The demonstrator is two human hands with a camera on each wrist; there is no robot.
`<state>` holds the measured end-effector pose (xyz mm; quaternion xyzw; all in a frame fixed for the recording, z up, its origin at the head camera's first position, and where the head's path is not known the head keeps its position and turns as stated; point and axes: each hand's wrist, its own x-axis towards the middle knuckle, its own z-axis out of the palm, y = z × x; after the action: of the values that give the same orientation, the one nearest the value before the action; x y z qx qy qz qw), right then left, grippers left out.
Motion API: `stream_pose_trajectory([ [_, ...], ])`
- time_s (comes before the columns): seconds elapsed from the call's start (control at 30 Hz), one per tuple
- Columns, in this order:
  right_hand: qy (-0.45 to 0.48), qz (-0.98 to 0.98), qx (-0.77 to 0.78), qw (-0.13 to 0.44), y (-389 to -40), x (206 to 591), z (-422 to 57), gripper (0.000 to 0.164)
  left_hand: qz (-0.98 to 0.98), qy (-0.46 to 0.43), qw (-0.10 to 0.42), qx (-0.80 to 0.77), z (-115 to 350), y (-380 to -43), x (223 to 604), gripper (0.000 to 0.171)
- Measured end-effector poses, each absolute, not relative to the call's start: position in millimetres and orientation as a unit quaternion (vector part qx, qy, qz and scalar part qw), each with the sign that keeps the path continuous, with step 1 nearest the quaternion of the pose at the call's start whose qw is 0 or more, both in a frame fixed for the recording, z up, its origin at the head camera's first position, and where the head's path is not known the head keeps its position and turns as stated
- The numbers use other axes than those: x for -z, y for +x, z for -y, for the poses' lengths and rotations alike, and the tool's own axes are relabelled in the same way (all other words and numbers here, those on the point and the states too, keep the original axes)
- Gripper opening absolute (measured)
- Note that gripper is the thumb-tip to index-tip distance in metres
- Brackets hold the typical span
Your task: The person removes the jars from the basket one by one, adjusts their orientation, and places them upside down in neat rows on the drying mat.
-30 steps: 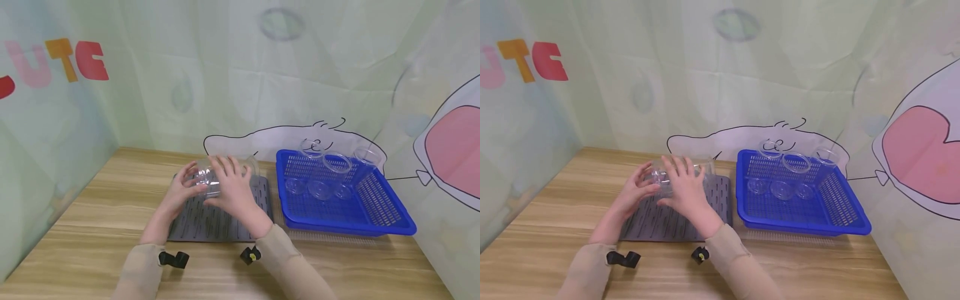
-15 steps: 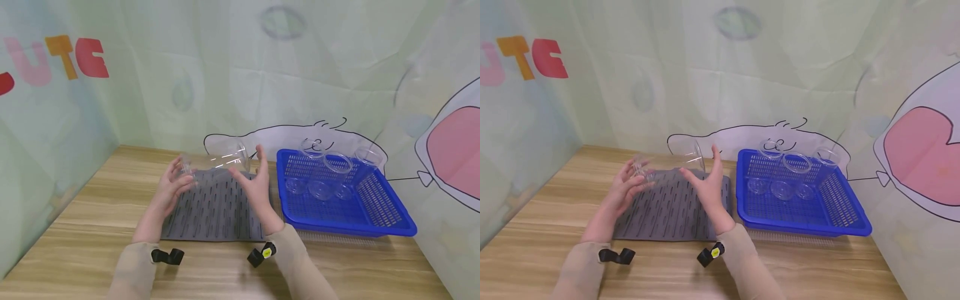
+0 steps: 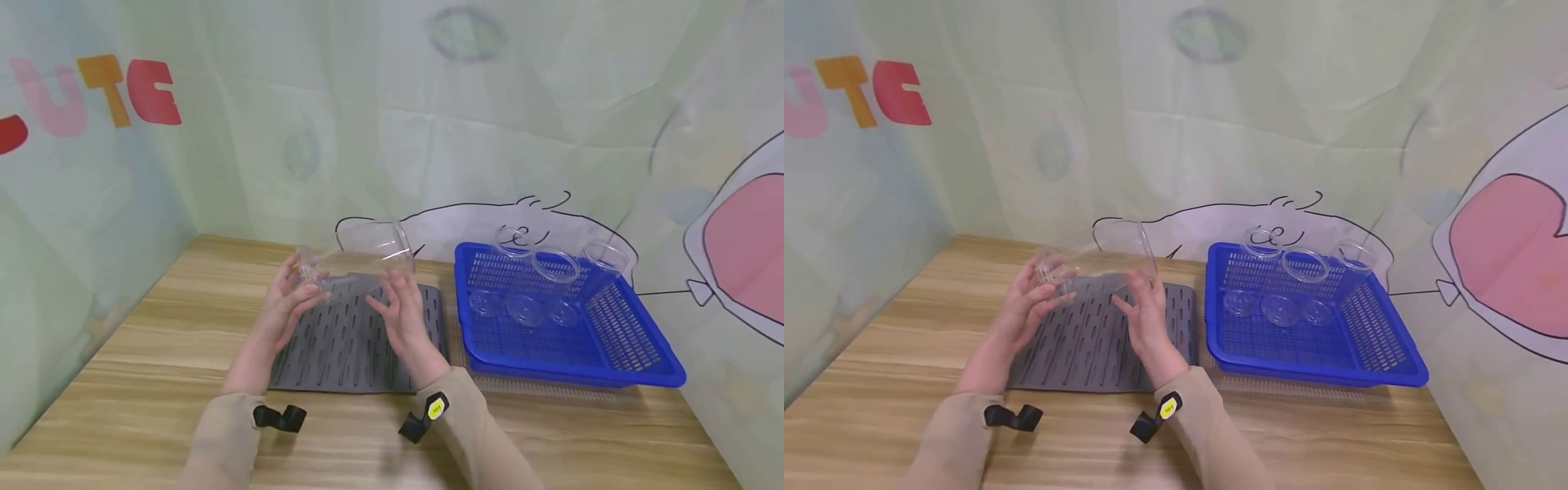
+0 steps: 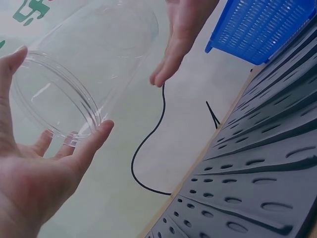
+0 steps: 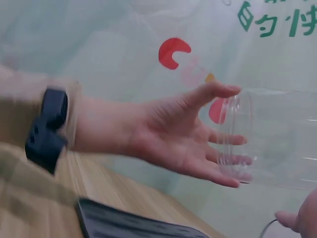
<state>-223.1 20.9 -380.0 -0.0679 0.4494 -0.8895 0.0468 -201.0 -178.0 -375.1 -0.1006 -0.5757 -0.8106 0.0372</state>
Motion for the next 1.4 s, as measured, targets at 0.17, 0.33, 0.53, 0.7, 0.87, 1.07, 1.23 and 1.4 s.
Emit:
stream_pose_trajectory([
  [0.17,-0.057,-0.377,0.923,0.056,-220.8,379.9,-11.3,0.139,0.579,-0.112,0.038,0.807,177.3,-201.3,376.1,0.085],
  [0.33,-0.047,-0.346,0.936,0.046,-221.3,379.9,-7.2,0.133,0.581,-0.118,0.028,0.805,176.4,-201.0,376.7,0.09],
  [0.53,-0.046,-0.337,0.939,0.046,-222.5,378.4,-6.6,0.136,0.581,-0.121,0.016,0.804,176.3,-201.1,376.6,0.094],
  [0.7,-0.051,-0.341,0.937,0.049,-224.7,377.1,-7.0,0.136,0.595,-0.117,0.008,0.795,178.4,-199.8,374.3,0.093],
  [0.87,-0.078,-0.356,0.93,0.049,-228.3,374.5,-6.5,0.118,0.614,-0.111,0.007,0.782,184.3,-198.1,373.0,0.096],
  [1.07,-0.095,-0.372,0.923,0.037,-235.0,367.3,-4.6,0.129,0.623,-0.108,0.037,0.774,195.9,-199.4,377.8,0.095],
  [1.23,-0.083,-0.403,0.911,0.0,-244.1,360.4,-0.7,0.112,0.61,-0.062,0.056,0.788,206.2,-202.4,382.8,0.077],
  [1.4,-0.085,-0.465,0.881,-0.034,-252.4,360.2,5.6,0.086,0.614,0.025,0.047,0.787,219.2,-204.3,389.5,0.065],
])
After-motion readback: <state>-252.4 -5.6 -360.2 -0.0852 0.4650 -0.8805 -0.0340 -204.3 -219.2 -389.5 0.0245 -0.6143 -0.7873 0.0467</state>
